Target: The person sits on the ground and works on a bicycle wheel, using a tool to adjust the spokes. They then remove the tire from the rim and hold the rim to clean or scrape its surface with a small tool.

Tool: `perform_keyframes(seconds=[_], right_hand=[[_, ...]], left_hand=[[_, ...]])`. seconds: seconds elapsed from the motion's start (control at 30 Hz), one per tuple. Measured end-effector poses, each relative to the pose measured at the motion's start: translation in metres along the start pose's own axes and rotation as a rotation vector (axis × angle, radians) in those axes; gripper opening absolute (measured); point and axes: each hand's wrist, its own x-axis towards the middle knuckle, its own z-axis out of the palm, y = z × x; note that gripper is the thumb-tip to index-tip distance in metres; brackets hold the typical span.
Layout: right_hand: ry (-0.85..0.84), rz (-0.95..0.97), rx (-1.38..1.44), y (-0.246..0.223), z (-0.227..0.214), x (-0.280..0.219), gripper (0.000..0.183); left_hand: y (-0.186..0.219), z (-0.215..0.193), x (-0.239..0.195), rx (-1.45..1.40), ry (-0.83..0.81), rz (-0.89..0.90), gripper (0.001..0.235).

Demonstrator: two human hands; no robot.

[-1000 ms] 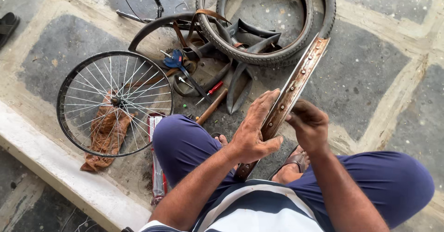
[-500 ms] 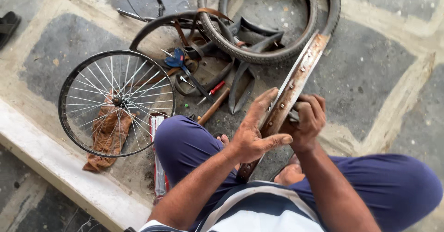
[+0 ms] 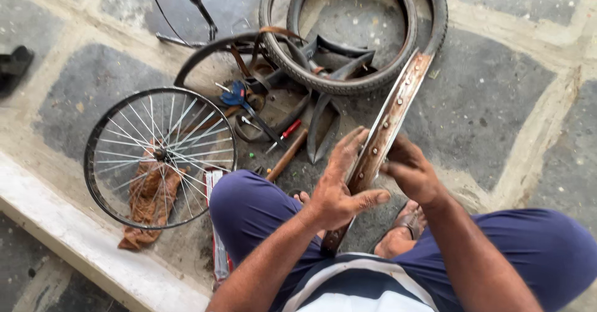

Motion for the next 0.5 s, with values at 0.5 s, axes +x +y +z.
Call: perform_keyframes(seconds=[0.5], right_hand=[[0.059,-0.139,-0.832,-0.022,0.011,0.009,0.046]], left_hand=[[0.001,0.002,0.001,0.005,-0.018,-0.013,0.105]])
